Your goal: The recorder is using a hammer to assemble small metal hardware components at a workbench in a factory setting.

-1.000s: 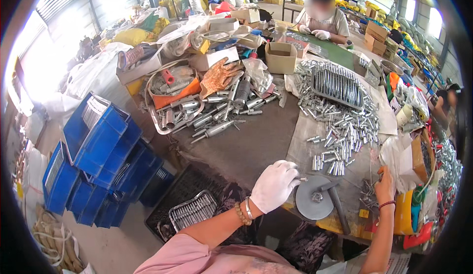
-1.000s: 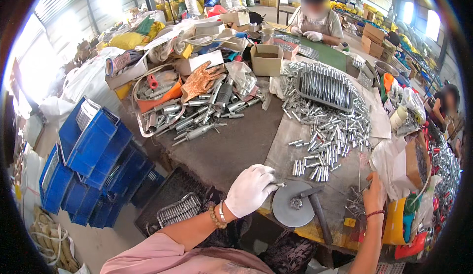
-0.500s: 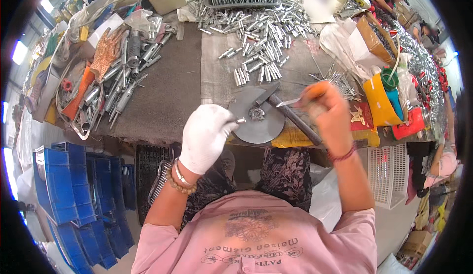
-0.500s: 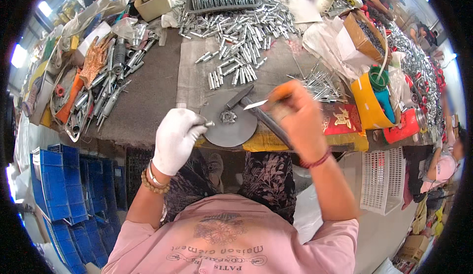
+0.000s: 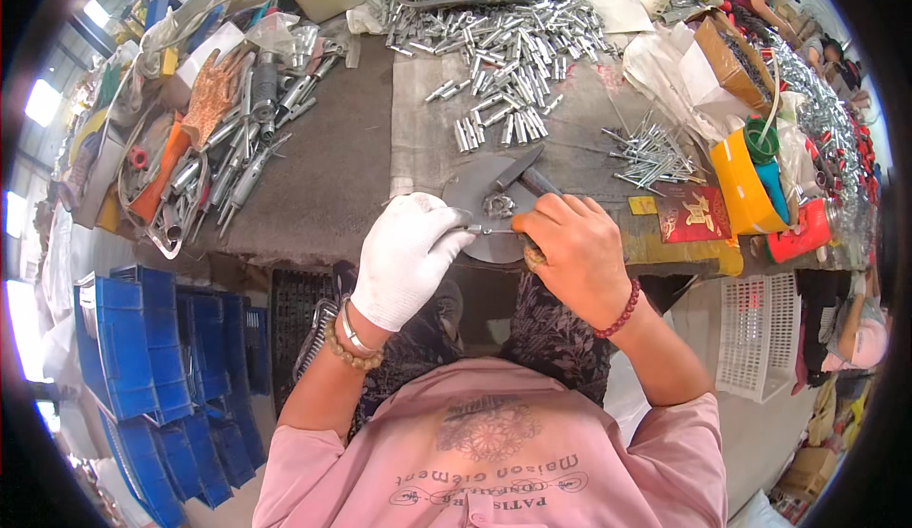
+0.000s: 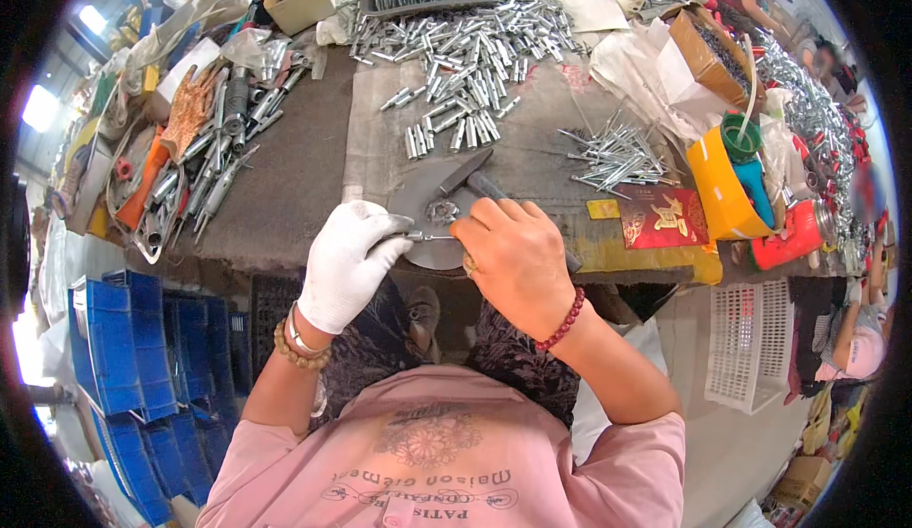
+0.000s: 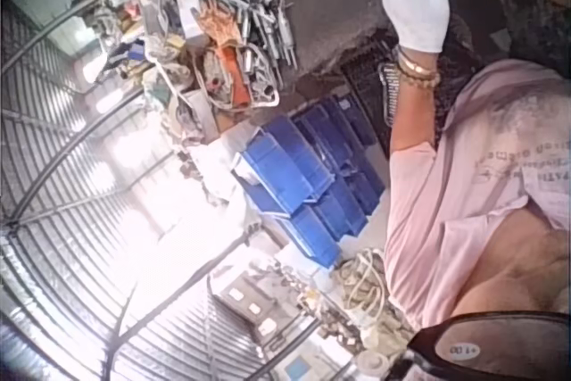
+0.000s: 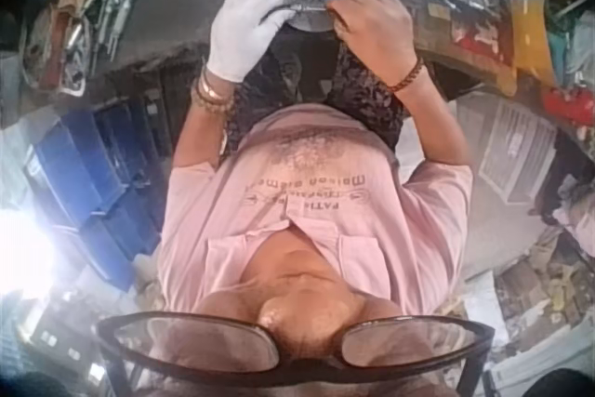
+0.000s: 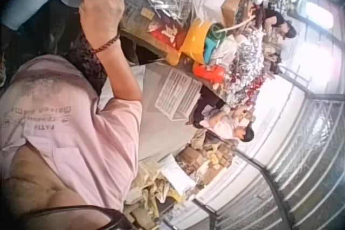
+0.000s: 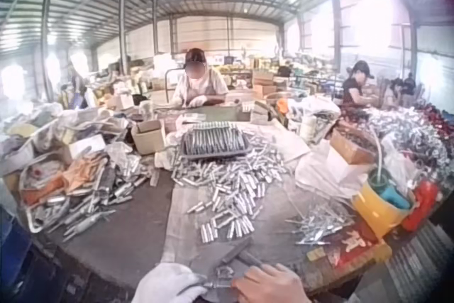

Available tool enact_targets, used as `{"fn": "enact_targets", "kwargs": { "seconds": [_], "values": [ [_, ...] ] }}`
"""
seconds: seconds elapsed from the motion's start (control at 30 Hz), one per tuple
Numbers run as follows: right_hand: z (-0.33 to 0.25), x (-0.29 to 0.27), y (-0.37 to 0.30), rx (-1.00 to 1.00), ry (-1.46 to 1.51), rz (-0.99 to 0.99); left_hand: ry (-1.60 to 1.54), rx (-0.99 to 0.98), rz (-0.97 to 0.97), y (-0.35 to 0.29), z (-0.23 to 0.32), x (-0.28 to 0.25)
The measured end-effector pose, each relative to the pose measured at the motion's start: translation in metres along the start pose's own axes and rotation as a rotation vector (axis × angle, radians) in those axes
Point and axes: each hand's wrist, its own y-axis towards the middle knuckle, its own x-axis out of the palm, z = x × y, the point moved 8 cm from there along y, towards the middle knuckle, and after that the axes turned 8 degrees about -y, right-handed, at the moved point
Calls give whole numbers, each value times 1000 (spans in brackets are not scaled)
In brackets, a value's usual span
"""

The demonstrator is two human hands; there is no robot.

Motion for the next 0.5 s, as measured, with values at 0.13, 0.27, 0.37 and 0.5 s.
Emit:
{"fn": "enact_targets", "kwargs": {
  "seconds": [0.13,0.27,0.37,0.5],
  "values": [
    [-2,-2,0,-17,-19,-1,-8,-41,6,-6,-7,-2],
    [-3,-3,-2,-47,-14,-27,-84,-69,16,-7,-5,-3],
    [-3,-5,-3,-41,-12,-27,-76,-93,10,-7,-8,-1],
    [-1,-4,-2,-43,6,-18,-56,-57,-19,-6,-6,2]
  ]
}}
